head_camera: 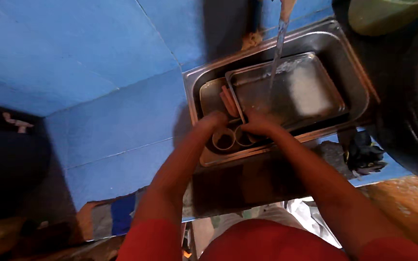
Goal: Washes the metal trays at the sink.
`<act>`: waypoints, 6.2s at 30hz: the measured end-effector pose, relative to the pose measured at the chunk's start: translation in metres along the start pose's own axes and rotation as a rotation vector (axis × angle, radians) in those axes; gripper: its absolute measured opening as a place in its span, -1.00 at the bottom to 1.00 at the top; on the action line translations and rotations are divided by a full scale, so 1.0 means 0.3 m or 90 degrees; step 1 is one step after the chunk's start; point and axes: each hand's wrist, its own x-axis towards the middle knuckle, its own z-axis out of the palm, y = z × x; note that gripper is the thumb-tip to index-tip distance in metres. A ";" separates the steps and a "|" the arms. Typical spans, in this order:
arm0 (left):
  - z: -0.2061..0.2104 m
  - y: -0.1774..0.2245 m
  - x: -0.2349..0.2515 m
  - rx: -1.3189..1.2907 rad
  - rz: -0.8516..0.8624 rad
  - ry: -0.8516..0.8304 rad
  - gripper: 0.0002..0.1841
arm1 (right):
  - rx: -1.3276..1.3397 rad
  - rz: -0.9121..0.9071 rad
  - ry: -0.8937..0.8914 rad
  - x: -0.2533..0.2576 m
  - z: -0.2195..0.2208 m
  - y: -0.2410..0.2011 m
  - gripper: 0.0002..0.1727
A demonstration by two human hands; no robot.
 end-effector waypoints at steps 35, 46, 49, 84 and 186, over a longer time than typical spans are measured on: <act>0.082 0.257 0.167 -0.640 -0.265 0.420 -0.41 | -0.212 -0.226 0.139 0.327 -0.065 0.194 -0.31; 0.123 0.271 0.167 -0.681 -0.247 0.437 -0.42 | -0.053 0.150 0.296 0.364 -0.341 0.503 0.01; 0.109 0.271 0.173 -0.682 -0.246 0.467 -0.49 | -0.138 0.153 0.334 0.383 -0.280 0.424 0.05; 0.164 0.236 0.197 -0.760 -0.163 0.515 -0.50 | 0.317 -0.176 0.343 0.435 -0.058 -0.003 -0.64; 0.041 0.214 0.240 -0.605 -0.228 0.456 -0.50 | -0.131 0.221 0.133 -0.101 -0.008 0.084 -0.56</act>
